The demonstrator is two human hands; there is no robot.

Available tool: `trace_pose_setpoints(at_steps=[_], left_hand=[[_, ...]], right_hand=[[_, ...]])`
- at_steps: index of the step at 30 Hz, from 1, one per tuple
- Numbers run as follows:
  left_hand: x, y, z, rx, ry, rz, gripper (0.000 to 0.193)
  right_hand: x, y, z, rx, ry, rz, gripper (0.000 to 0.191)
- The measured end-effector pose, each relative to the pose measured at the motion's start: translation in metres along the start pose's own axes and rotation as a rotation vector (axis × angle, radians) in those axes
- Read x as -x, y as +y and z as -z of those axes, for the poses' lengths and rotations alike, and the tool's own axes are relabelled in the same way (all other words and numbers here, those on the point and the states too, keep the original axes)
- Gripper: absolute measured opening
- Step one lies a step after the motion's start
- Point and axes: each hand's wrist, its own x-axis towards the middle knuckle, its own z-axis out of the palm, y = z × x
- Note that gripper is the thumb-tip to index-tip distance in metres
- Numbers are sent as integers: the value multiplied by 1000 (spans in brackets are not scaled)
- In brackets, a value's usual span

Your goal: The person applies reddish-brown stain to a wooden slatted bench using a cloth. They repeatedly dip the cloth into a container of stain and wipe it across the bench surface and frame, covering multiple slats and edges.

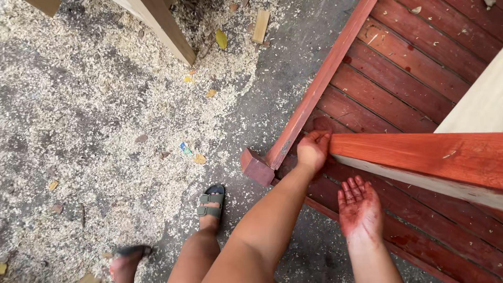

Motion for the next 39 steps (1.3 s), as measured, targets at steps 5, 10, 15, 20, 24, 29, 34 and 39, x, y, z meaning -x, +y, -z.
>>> trace_pose_setpoints(at_steps=[5,10,15,20,24,29,34,39], left_hand=[[102,93,15,24,-28,-425,23],[137,113,23,53,-66,-424,27],[49,35,11,-19,-32,-269,28],[-47,-7,10,-433,-231,-90,34],[-41,-19,10,-460,-187,-170,32],[6,-31,32,-129,-267,55,33],[40,-36,51,-43,-139,183,32],[25,-40,19,126,-157,-241,37]], right_hand=[[19,-7,-39,92,-223,145,44],[17,-11,-46,-313,-357,-112,42],[-3,3,-3,-46,37,48,40],[-12,20,21,2,35,36,39],[-6,17,26,-10,15,66,37],[6,19,25,-36,16,46,38],[13,12,23,-15,43,40,36],[17,1,29,-19,63,56,34]])
